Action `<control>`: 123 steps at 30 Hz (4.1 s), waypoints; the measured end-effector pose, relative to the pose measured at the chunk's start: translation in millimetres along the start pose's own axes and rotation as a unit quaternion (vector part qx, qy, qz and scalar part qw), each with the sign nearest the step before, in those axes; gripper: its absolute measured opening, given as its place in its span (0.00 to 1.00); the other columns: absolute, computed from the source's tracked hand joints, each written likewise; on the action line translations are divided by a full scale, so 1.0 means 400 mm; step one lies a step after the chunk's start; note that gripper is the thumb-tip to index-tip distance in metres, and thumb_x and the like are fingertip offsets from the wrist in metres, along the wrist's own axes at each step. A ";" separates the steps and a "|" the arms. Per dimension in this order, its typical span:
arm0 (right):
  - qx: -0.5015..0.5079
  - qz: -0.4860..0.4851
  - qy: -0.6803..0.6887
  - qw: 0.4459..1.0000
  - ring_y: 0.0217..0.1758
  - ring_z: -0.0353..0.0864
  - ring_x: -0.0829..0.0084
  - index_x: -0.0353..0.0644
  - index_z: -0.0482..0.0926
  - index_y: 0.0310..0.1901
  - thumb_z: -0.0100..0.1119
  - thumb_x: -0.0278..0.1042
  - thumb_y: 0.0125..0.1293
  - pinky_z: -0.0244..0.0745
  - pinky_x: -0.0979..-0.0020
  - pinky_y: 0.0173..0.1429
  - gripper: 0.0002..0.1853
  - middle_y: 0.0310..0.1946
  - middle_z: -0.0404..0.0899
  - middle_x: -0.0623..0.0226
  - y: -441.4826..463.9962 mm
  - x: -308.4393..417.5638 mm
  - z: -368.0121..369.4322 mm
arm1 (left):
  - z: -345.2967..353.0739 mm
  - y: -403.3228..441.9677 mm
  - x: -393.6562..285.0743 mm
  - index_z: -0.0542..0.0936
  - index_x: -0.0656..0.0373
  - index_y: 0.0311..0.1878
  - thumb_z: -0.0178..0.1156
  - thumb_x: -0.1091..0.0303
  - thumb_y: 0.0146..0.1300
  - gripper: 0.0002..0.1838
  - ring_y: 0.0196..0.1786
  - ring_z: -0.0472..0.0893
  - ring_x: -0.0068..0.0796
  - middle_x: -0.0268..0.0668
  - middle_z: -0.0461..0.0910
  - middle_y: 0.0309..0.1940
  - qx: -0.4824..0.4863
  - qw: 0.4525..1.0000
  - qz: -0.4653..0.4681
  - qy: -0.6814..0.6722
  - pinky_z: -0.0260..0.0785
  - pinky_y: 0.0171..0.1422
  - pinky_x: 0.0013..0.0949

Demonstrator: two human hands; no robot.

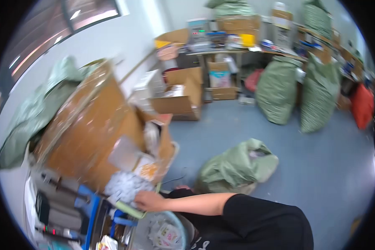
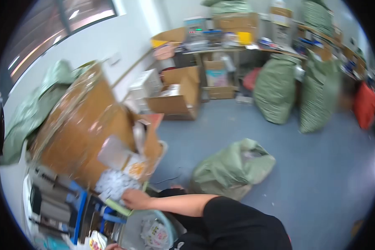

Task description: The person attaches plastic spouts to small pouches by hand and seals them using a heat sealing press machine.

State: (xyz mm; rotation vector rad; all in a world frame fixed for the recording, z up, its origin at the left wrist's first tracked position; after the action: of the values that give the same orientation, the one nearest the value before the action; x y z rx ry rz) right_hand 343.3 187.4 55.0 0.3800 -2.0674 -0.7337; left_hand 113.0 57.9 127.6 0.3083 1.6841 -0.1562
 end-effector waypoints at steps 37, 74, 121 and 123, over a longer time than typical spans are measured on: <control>0.221 -0.365 -0.125 0.896 0.46 0.79 0.73 0.56 0.86 0.24 0.61 0.42 0.56 0.66 0.66 0.53 0.07 0.28 0.83 0.79 0.231 0.077 0.413 | -0.379 0.054 0.267 0.83 0.61 0.45 0.51 0.75 0.66 0.11 0.52 0.76 0.46 0.44 0.77 0.46 -0.469 0.706 0.082 0.525 0.67 0.58 0.44; 0.112 0.030 0.103 0.988 0.43 0.81 0.64 0.39 0.81 0.50 0.61 0.25 0.64 0.74 0.66 0.51 0.13 0.42 0.83 0.59 0.128 0.011 0.104 | -0.355 0.042 0.228 0.62 0.58 0.74 0.67 0.47 0.59 0.44 0.78 0.56 0.48 0.48 0.58 0.76 -0.353 0.778 -0.015 0.519 0.41 0.80 0.55; 0.204 0.043 -0.072 0.975 0.33 0.84 0.66 0.39 0.85 0.48 0.65 0.31 0.64 0.77 0.66 0.40 0.12 0.36 0.86 0.60 0.118 0.069 0.088 | -0.115 0.139 0.390 0.83 0.72 0.40 0.66 0.65 0.67 0.14 0.34 0.85 0.25 0.40 0.86 0.35 -0.295 0.866 -0.185 -0.360 0.77 0.36 0.29; 0.225 0.002 -0.113 0.968 0.33 0.84 0.63 0.39 0.85 0.47 0.64 0.29 0.62 0.77 0.64 0.40 0.12 0.37 0.84 0.60 0.097 0.055 0.113 | -0.117 0.139 0.404 0.83 0.71 0.41 0.66 0.64 0.67 0.15 0.33 0.84 0.24 0.40 0.86 0.34 -0.301 0.872 -0.178 -0.342 0.76 0.36 0.29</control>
State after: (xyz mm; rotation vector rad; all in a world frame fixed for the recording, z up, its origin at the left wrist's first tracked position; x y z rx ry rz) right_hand 293.8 222.5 73.8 0.5641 -2.4496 -0.3057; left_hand 66.6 142.1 -21.5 -0.4917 0.9881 0.0019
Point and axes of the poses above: each hand's wrist, its own y-axis towards the middle knuckle, its own z-axis out of the palm, x = y × z, the point moved 10 cm from there along y, towards the middle knuckle
